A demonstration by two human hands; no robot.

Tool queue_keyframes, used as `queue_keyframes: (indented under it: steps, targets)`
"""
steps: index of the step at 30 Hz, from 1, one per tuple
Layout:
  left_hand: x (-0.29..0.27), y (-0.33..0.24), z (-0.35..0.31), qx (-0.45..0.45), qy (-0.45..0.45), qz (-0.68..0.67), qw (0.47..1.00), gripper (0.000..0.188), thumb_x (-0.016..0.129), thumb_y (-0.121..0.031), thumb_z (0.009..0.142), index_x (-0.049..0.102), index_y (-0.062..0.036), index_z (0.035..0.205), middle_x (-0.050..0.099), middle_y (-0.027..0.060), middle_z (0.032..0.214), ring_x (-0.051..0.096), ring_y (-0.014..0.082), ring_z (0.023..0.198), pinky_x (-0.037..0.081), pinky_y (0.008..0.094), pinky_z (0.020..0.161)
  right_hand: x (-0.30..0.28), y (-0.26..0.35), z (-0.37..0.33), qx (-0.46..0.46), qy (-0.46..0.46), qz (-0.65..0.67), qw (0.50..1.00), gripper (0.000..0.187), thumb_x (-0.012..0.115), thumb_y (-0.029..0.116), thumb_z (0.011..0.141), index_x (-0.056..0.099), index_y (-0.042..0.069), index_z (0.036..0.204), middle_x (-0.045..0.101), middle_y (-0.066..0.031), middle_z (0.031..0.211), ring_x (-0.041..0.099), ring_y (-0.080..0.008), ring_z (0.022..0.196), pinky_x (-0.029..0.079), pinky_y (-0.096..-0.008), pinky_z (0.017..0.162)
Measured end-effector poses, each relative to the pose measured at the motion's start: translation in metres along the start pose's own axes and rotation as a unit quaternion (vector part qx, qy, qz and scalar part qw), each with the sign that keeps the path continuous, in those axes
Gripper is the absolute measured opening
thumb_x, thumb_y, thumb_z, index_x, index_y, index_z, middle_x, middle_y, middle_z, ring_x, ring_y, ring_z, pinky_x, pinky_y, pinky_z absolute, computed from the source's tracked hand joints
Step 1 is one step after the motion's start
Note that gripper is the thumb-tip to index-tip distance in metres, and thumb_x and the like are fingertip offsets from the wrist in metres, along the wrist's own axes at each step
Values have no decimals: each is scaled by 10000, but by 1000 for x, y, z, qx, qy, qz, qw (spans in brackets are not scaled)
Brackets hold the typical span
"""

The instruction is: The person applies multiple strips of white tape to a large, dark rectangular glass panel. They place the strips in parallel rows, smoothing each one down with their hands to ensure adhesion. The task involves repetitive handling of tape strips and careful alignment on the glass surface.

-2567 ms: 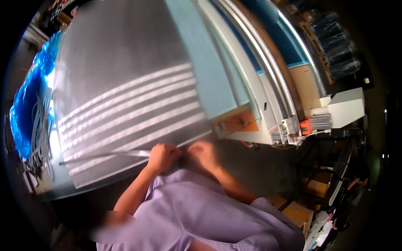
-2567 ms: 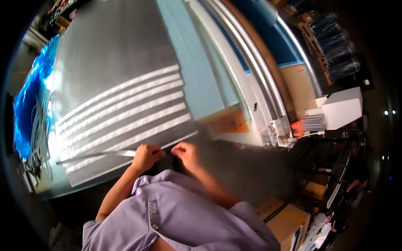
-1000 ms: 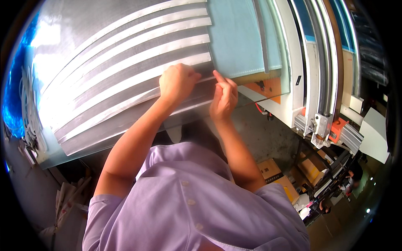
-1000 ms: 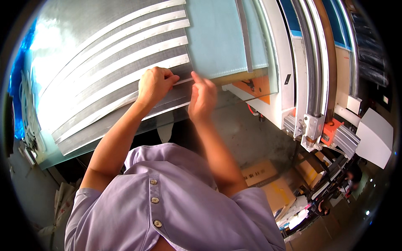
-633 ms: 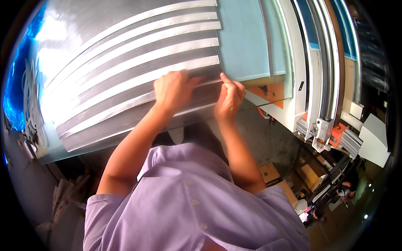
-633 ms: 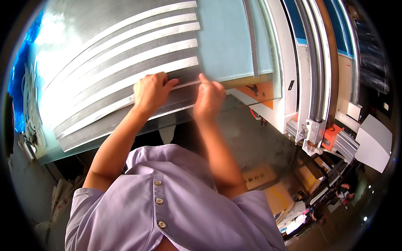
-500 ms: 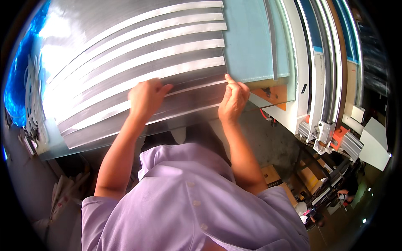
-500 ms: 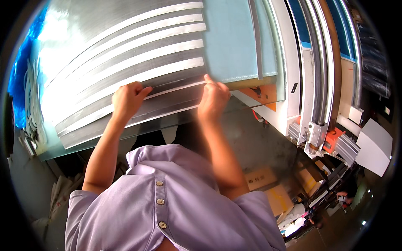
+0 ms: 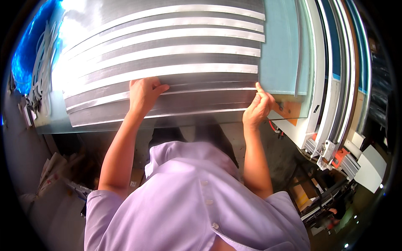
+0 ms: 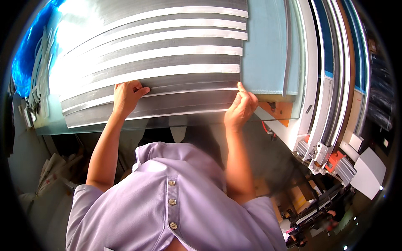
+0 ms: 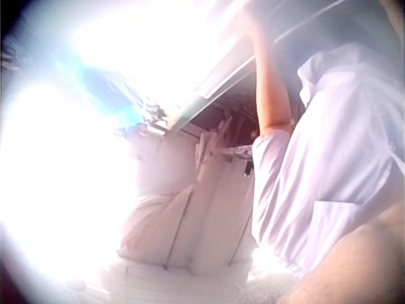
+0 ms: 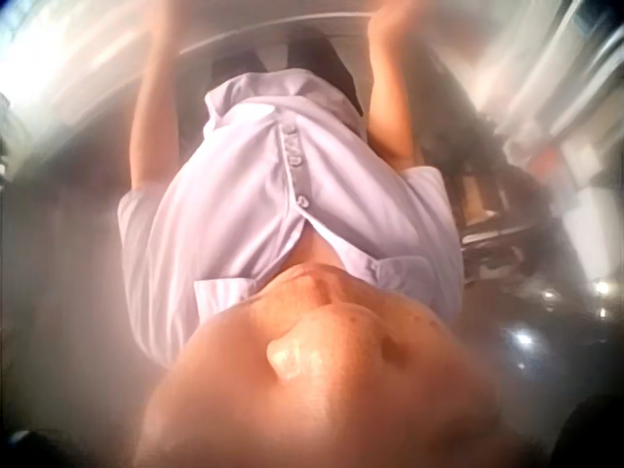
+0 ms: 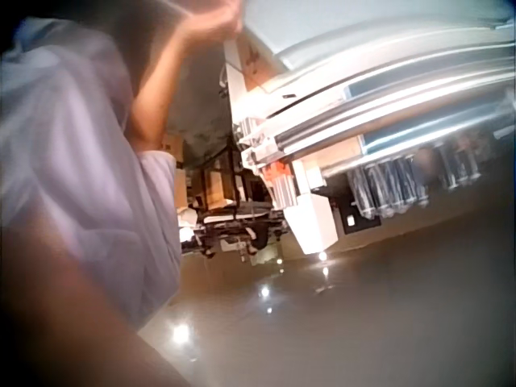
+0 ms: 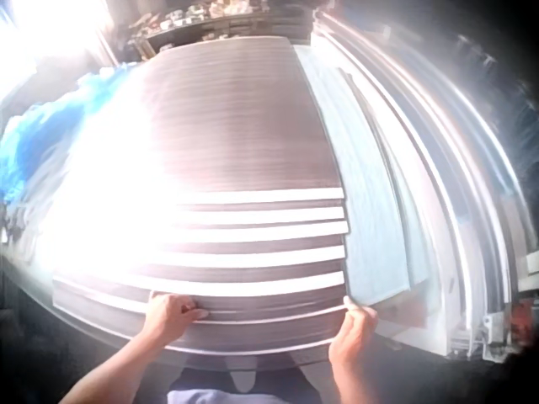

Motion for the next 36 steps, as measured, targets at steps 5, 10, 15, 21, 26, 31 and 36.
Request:
queue_keyframes:
  steps: [5,10,15,21,26,31,36]
  targets:
    - [0,3,1,-2,3,-8,1000,333,776,-335,806,685,-38,686,595,58,577,551,224,582,442,350,772,2,2,0,-9,9,1,1000,101,503,41,1000,582,5,1052,714,-82,1183,575,-262,970,431,-368,908]
    - [0,3,0,16,-5,-22,1000,335,780,-330,803,673,-42,671,595,55,569,546,218,571,443,337,746,0,7,2,-10,8,-6,1000,109,499,35,999,590,5,1050,716,-87,1175,576,-261,973,429,-365,913]
    - [3,6,2,-13,16,-24,1000,307,779,-334,794,675,-79,660,610,57,574,569,265,602,373,377,882,0,8,2,-15,7,-11,1000,111,495,38,1001,593,4,1042,717,-85,1173,572,-264,968,430,-368,913]
    - [1,2,2,5,-3,-14,1000,312,776,-329,795,662,-84,639,588,59,555,552,281,585,376,383,876,-1,11,3,-18,6,-16,1000,99,495,43,1004,581,-2,1022,713,-84,1183,566,-270,964,435,-372,907]
    - [2,2,2,17,-17,5,1000,322,774,-341,795,656,-86,638,597,65,566,556,284,586,373,391,855,-2,12,2,-18,7,-19,1000,92,489,52,1011,566,3,1017,718,-90,1171,565,-280,957,437,-368,901]
    - [5,4,2,11,-14,21,1000,304,774,-351,795,672,-91,674,622,69,592,576,286,602,370,403,835,9,16,27,93,-18,24,995,116,522,77,986,556,10,1075,650,-139,1231,539,-291,1089,419,-391,941]
    - [3,-3,3,38,-19,27,999,304,757,-357,811,674,-92,689,637,77,613,595,294,622,365,409,816,111,175,55,-130,51,120,983,560,691,278,892,450,92,1362,447,-208,1416,416,-413,1320,314,-568,1076]
Point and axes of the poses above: each hand's wrist, its own z-axis towards the middle knuckle, its own x-axis out of the palm, y = z × x, the point moved 9 cm from there along z, towards the middle knuckle
